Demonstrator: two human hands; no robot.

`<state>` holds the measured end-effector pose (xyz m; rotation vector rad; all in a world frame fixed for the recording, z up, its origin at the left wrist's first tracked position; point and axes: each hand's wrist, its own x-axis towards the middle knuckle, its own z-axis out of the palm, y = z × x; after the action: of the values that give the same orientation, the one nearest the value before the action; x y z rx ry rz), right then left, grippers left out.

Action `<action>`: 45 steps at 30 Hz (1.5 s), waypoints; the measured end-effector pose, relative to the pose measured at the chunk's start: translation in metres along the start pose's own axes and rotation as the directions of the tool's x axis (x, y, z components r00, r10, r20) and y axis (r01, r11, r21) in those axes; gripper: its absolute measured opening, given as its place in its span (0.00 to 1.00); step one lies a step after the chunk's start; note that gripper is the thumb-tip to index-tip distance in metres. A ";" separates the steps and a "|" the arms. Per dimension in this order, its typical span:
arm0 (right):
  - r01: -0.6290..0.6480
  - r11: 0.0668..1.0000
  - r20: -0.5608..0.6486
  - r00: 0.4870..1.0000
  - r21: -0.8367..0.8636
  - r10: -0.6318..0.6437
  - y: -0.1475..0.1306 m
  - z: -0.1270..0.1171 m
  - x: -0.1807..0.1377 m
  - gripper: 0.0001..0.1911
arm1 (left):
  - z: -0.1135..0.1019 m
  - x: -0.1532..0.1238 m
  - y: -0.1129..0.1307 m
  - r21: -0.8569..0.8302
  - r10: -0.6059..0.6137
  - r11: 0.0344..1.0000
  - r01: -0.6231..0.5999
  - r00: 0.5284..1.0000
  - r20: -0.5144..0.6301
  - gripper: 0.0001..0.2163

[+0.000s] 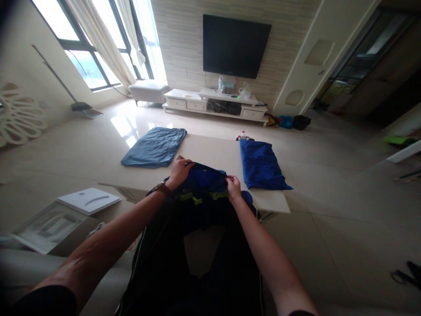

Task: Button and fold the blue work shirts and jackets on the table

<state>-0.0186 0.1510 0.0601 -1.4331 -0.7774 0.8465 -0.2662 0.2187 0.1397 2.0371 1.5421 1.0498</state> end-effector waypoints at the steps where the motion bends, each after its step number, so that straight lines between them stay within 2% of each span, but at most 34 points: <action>1: 0.024 0.998 -0.004 1.000 -0.052 -0.025 -0.001 0.000 0.000 0.12 | -0.002 0.000 0.003 0.006 0.026 1.000 -0.026 1.000 -0.015 0.10; 6: 0.159 0.951 0.026 0.987 -0.266 -0.157 -0.018 -0.001 0.007 0.09 | -0.015 0.001 0.012 0.081 0.102 0.992 -0.096 0.992 -0.072 0.12; 8: 0.193 0.931 0.040 0.981 -0.311 -0.190 -0.027 -0.002 0.013 0.10 | -0.019 0.003 0.010 0.064 0.079 0.995 -0.076 0.996 -0.044 0.12; 13: 0.209 0.905 0.078 0.978 -0.369 -0.194 -0.040 0.001 0.021 0.10 | -0.022 0.001 -0.002 -0.071 -0.082 0.994 0.086 0.995 0.057 0.06; 15: 0.208 0.897 0.086 0.978 -0.391 -0.190 -0.045 0.002 0.023 0.09 | -0.022 0.001 -0.005 -0.085 -0.087 0.992 0.091 0.995 0.052 0.07; 19: 0.231 0.868 0.083 0.973 -0.440 -0.217 -0.064 0.000 0.024 0.08 | -0.028 0.006 -0.004 -0.012 -0.045 0.999 0.046 0.998 0.042 0.09; 25: 0.402 0.719 0.107 0.902 -0.567 -0.419 -0.103 -0.006 0.025 0.10 | -0.046 0.023 0.019 0.053 -0.066 0.997 0.063 0.996 0.055 0.06; 29: 0.435 0.825 0.187 0.901 -0.362 -0.393 -0.115 -0.011 0.032 0.08 | -0.062 0.028 0.041 0.042 0.062 0.997 -0.062 0.998 0.002 0.07; 33: 0.331 0.917 0.321 0.913 -0.221 -0.252 -0.114 -0.015 0.032 0.13 | -0.074 0.028 0.052 -0.008 0.169 0.986 -0.169 0.986 0.006 0.07; 36: 0.262 0.954 0.390 0.902 -0.148 -0.187 -0.111 -0.015 0.024 0.19 | -0.079 0.027 0.052 -0.064 0.170 0.984 -0.169 0.985 0.017 0.06; 40: 0.235 0.972 0.525 0.828 -0.004 -0.198 -0.103 -0.010 0.012 0.28 | -0.086 0.024 0.049 -0.137 0.153 0.979 -0.148 0.988 0.027 0.06; 42: 0.213 0.975 0.526 0.824 0.061 -0.213 -0.098 -0.005 0.011 0.33 | -0.089 0.023 0.049 -0.184 0.172 0.970 -0.156 0.982 0.077 0.07; 45: 0.255 0.966 0.498 0.833 0.042 -0.242 -0.093 0.002 0.014 0.28 | -0.094 0.023 0.047 -0.254 0.174 0.958 -0.132 0.973 0.149 0.05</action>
<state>-0.0105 0.1677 0.1519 -1.1036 -1.3440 1.0187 -0.3029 0.2114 0.2410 2.0399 1.1265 1.0330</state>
